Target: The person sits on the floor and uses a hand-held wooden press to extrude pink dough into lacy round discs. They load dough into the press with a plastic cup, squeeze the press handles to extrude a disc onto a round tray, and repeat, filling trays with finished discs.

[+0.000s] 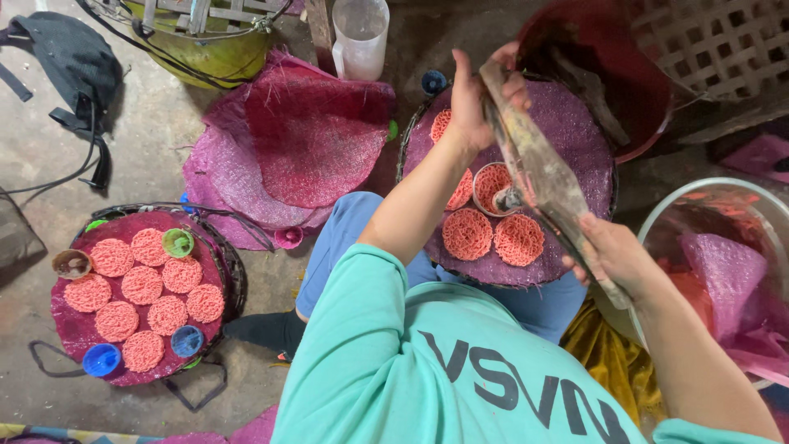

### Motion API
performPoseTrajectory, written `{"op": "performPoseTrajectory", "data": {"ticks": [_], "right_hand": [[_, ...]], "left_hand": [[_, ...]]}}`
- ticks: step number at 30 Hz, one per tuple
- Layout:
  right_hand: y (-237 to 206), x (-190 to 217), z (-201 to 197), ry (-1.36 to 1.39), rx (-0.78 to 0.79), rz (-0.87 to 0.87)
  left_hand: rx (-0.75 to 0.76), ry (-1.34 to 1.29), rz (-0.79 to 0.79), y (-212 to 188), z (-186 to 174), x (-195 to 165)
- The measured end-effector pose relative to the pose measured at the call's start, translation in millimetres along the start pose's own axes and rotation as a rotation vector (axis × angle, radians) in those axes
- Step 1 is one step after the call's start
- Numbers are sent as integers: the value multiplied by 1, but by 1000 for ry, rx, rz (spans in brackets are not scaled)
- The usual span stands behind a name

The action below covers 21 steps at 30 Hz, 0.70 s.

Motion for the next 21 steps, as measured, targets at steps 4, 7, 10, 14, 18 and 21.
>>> {"op": "performPoseTrajectory", "data": {"ticks": [4,7,10,14,18,21], "right_hand": [[-10,16,-24,148,47,-306],[-1,21,-22,155,14,-425],[26,20,3,151,83,-426],[30,39,15,-255,-9,-906],[45,22,10,-740,-573,-971],[76,0,7,-852,-583,-739]], "left_hand": [[78,441,-197,-9,-3,8],[274,976,-338,-32,-7,23],[325,1759,-418,-73,-14,40],[138,1965,-51,-97,14,2],[248,1789,118,-137,44,-47],[281,1852,285,-149,57,-71]]}}
Point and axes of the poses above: each hand's wrist, its own y-axis towards the middle knuckle, its own z-axis out of the palm, x = y × z, the point moved 7 cm from there along y, towards the middle knuckle, and after that the axes turned 13 degrees about z, right-handed, at the moved point
